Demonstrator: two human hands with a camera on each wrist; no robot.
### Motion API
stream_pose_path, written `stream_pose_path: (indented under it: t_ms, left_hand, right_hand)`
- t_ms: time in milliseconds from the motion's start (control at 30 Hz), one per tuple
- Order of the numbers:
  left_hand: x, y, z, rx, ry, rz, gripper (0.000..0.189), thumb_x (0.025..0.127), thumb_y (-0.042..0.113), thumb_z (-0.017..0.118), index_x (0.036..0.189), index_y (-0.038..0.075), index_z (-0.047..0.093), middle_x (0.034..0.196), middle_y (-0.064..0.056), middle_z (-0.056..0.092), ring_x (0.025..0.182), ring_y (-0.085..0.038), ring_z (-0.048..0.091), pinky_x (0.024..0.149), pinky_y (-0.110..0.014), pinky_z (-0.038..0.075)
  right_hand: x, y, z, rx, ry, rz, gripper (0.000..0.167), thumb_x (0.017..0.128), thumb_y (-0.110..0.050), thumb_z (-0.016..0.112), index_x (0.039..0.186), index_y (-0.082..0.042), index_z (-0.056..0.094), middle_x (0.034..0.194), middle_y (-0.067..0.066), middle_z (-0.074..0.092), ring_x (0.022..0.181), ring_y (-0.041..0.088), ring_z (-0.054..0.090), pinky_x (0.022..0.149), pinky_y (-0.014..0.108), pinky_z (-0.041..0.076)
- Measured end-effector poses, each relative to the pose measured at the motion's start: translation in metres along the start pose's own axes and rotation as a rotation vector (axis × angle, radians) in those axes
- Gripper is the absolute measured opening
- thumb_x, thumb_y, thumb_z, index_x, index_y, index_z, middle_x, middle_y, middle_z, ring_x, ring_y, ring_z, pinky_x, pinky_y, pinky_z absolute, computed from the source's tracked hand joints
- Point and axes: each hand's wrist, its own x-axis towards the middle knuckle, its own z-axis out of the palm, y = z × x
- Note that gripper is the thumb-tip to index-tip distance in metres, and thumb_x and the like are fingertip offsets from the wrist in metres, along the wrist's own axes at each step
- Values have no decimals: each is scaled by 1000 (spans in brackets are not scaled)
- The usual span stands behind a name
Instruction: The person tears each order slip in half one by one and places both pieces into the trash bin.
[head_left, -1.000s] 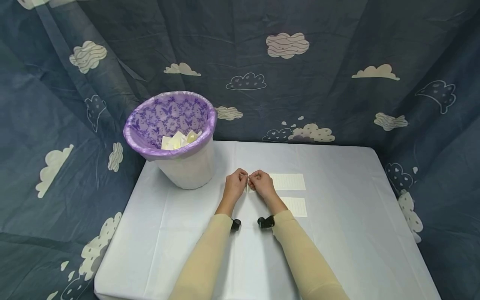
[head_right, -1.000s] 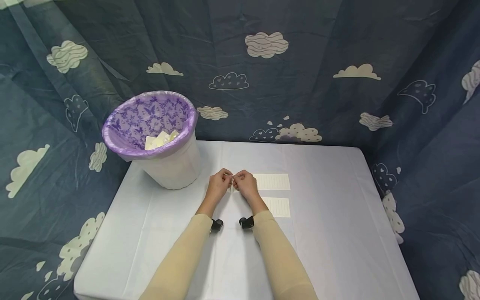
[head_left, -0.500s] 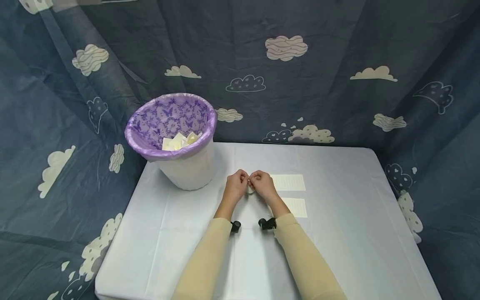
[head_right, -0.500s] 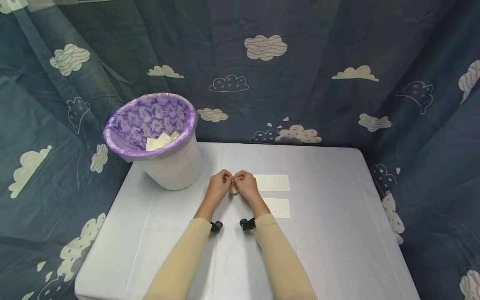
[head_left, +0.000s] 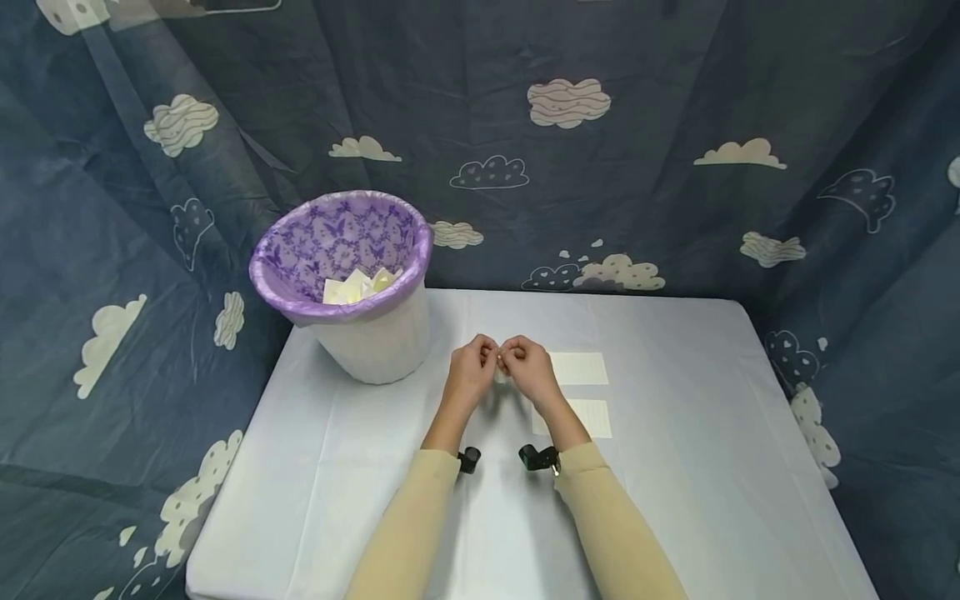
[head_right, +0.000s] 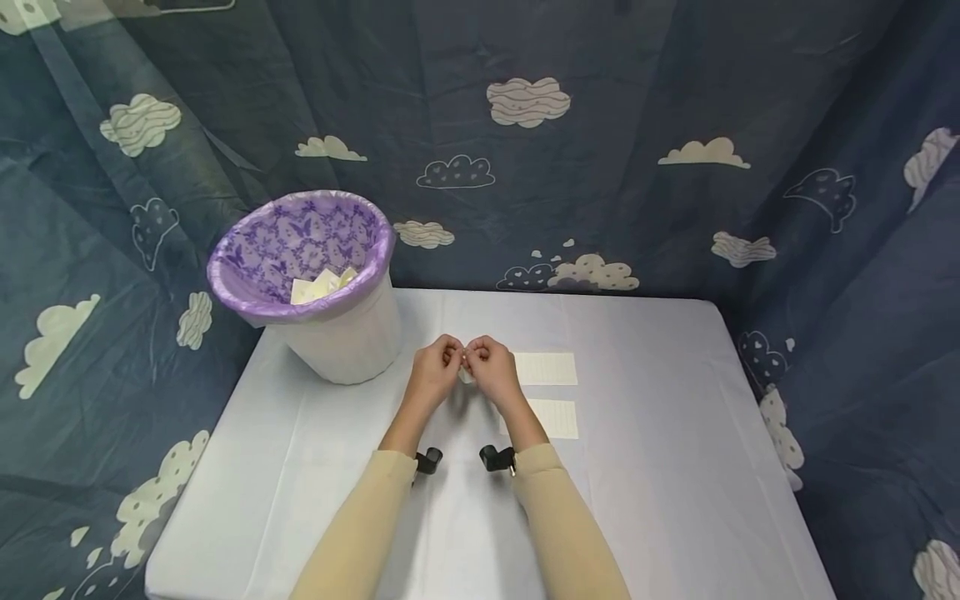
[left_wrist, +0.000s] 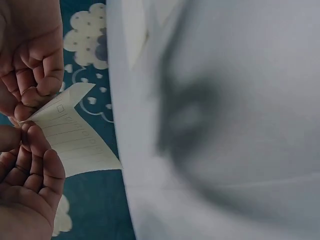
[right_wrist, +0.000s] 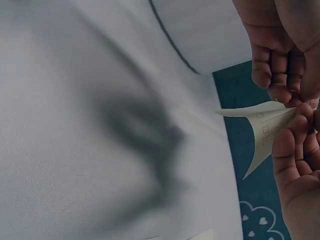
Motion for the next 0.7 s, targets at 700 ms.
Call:
stream_pose_path:
  t_ms: [700]
  left_hand:
    - [-26, 48, -32, -100, 90, 163, 11, 105, 15, 67, 101, 7, 72, 87, -7, 76, 77, -17, 68, 71, -33, 59]
  right_hand:
    - [-39, -44, -25, 174, -30, -99, 11, 107, -11, 59, 104, -2, 65, 85, -1, 66, 83, 15, 63, 76, 22, 56]
